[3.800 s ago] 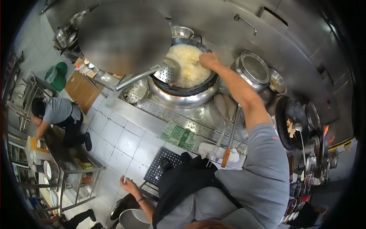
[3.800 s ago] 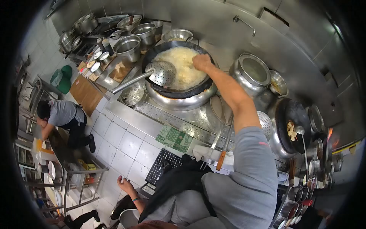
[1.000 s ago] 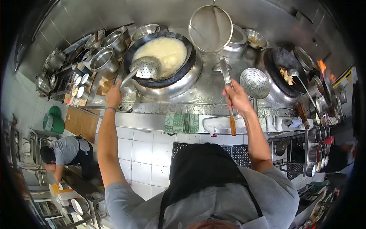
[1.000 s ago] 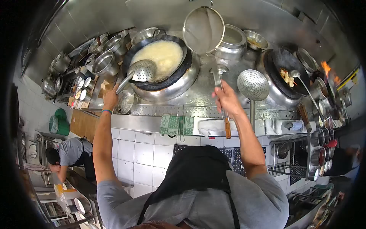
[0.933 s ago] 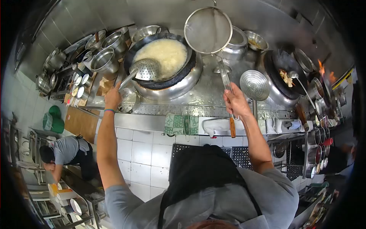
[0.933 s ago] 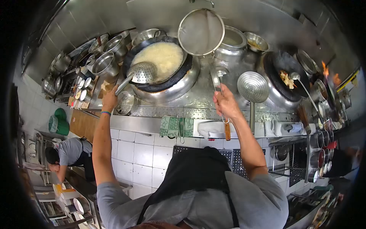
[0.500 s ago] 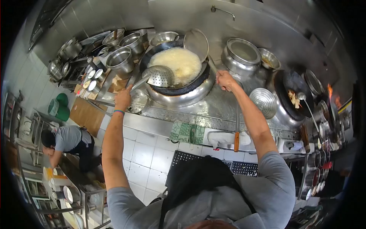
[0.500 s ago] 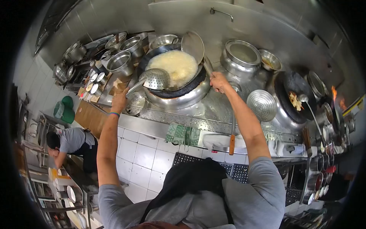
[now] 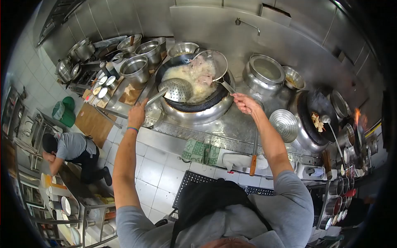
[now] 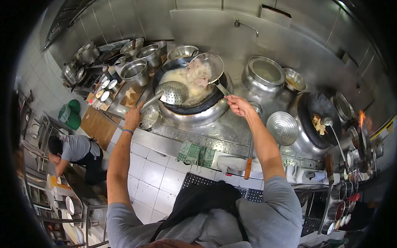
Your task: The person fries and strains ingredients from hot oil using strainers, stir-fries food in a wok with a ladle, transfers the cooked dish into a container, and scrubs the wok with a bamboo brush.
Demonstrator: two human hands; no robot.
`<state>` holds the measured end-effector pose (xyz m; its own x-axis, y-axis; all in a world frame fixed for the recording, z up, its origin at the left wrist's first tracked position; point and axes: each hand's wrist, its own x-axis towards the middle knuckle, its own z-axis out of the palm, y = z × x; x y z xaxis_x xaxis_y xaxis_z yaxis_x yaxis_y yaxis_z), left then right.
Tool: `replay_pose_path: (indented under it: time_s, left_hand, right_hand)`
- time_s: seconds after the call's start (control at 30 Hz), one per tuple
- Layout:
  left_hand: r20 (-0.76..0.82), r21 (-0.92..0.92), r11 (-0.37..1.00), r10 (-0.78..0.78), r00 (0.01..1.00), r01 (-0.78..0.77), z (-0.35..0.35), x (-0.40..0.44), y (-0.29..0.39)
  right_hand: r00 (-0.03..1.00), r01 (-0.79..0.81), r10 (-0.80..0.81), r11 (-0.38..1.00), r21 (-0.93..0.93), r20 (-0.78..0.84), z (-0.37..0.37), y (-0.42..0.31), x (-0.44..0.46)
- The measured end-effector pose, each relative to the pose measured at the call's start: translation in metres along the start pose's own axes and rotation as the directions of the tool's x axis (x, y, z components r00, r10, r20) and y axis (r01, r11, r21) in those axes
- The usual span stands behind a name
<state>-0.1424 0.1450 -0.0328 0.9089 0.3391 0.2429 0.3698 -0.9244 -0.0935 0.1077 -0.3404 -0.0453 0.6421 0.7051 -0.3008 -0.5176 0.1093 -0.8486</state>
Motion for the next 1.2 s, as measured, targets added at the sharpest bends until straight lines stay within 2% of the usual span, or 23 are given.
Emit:
replay_pose_path:
  time_s: [0.1,0.2,0.3,0.33,0.4,0.47,0.5,0.53,0.6,0.63,0.7,0.8,0.9,0.93,0.97,1.03,1.07,1.1,1.13,1.17,1.2]
  left_hand:
    - [-0.026,0.009,1.000,-0.003,1.000,0.003,0.004,0.000,0.001]
    - [-0.045,0.019,1.000,-0.009,0.999,0.010,0.007,-0.001,0.001]
    - [-0.054,0.034,0.999,-0.010,0.999,0.012,0.009,-0.004,-0.001]
    - [-0.078,0.015,0.999,-0.029,0.996,0.031,0.000,-0.008,0.003]
    - [-0.119,-0.024,0.998,-0.064,0.991,0.062,-0.019,-0.021,0.012]
    - [-0.300,-0.182,0.983,-0.022,0.954,-0.034,-0.032,-0.038,0.017]
    - [-0.384,-0.253,0.963,-0.015,0.923,-0.090,-0.042,-0.049,0.019]
    - [-0.394,-0.368,0.923,-0.047,0.918,-0.111,-0.067,-0.062,0.032]
    - [-0.411,-0.478,0.863,-0.055,0.910,-0.164,-0.094,-0.089,0.046]
    - [-0.423,-0.529,0.827,-0.059,0.904,-0.193,-0.108,-0.101,0.054]
    - [-0.417,-0.593,0.773,-0.055,0.907,-0.225,-0.133,-0.124,0.076]
    - [-0.425,-0.665,0.695,-0.052,0.904,-0.273,-0.153,-0.146,0.105]
    - [-0.319,-0.850,0.458,-0.055,0.946,-0.259,-0.136,-0.151,0.134]
    - [-0.218,-0.922,0.340,-0.053,0.975,-0.187,-0.131,-0.147,0.151]
    - [-0.107,-0.971,0.219,-0.034,0.994,-0.097,-0.124,-0.142,0.173]
    - [0.014,-0.996,0.089,0.041,0.999,0.010,-0.101,-0.121,0.224]
    - [0.173,-0.978,-0.100,0.082,0.982,0.181,-0.093,-0.110,0.254]
    - [0.318,-0.897,-0.276,0.143,0.937,0.346,-0.088,-0.099,0.282]
    - [0.370,-0.807,-0.370,0.290,0.883,0.460,-0.086,-0.090,0.301]
    - [0.391,-0.696,-0.442,0.429,0.815,0.566,-0.083,-0.083,0.314]
    - [0.403,-0.694,-0.425,0.440,0.802,0.581,-0.081,-0.081,0.324]
  right_hand:
    - [0.999,0.008,-0.009,1.000,-0.029,-0.038,0.004,-0.008,-0.004]
    - [0.989,-0.004,-0.019,0.988,-0.155,-0.144,0.014,-0.017,-0.005]
    - [0.981,-0.002,-0.083,0.901,-0.433,-0.178,0.018,-0.022,0.005]
    - [0.963,0.019,-0.184,0.773,-0.634,-0.195,0.035,-0.028,-0.002]
    - [0.914,-0.001,-0.373,0.397,-0.918,-0.162,0.061,-0.039,-0.013]
    - [0.720,0.125,-0.684,-0.037,-0.991,0.116,0.052,-0.039,0.005]
    - [0.589,0.127,-0.755,-0.265,-0.956,0.288,0.049,-0.036,0.012]
    - [0.619,0.118,-0.744,-0.232,-0.966,0.254,0.063,-0.042,0.001]
    - [0.671,0.100,-0.716,-0.171,-0.980,0.193,0.109,-0.070,-0.033]
    - [0.680,0.088,-0.706,-0.190,-0.978,0.198,0.110,-0.071,-0.035]
    - [0.697,0.060,-0.688,-0.224,-0.973,0.202,0.107,-0.069,-0.040]
    - [0.795,-0.032,-0.587,-0.293,-0.956,0.153,0.043,-0.054,-0.014]
    - [0.724,-0.018,-0.680,-0.188,-0.982,0.117,0.053,-0.032,-0.036]
    - [0.705,-0.057,-0.709,-0.079,-0.995,0.016,0.059,-0.016,-0.044]
    - [0.645,-0.014,-0.763,0.030,-0.999,-0.032,0.074,0.000,-0.058]
    - [0.540,0.123,-0.838,0.165,-0.979,-0.074,0.093,0.040,-0.079]
    - [0.702,0.224,-0.656,0.572,-0.789,-0.276,0.112,0.051,-0.097]
    - [0.740,0.288,-0.584,0.724,-0.627,-0.333,0.131,0.062,-0.112]
    - [0.785,0.334,-0.501,0.837,-0.433,-0.364,0.143,0.073,-0.125]
    - [0.810,0.364,-0.489,0.852,-0.375,-0.323,0.146,0.083,-0.133]
    - [0.833,0.392,-0.478,0.865,-0.313,-0.279,0.148,0.092,-0.140]
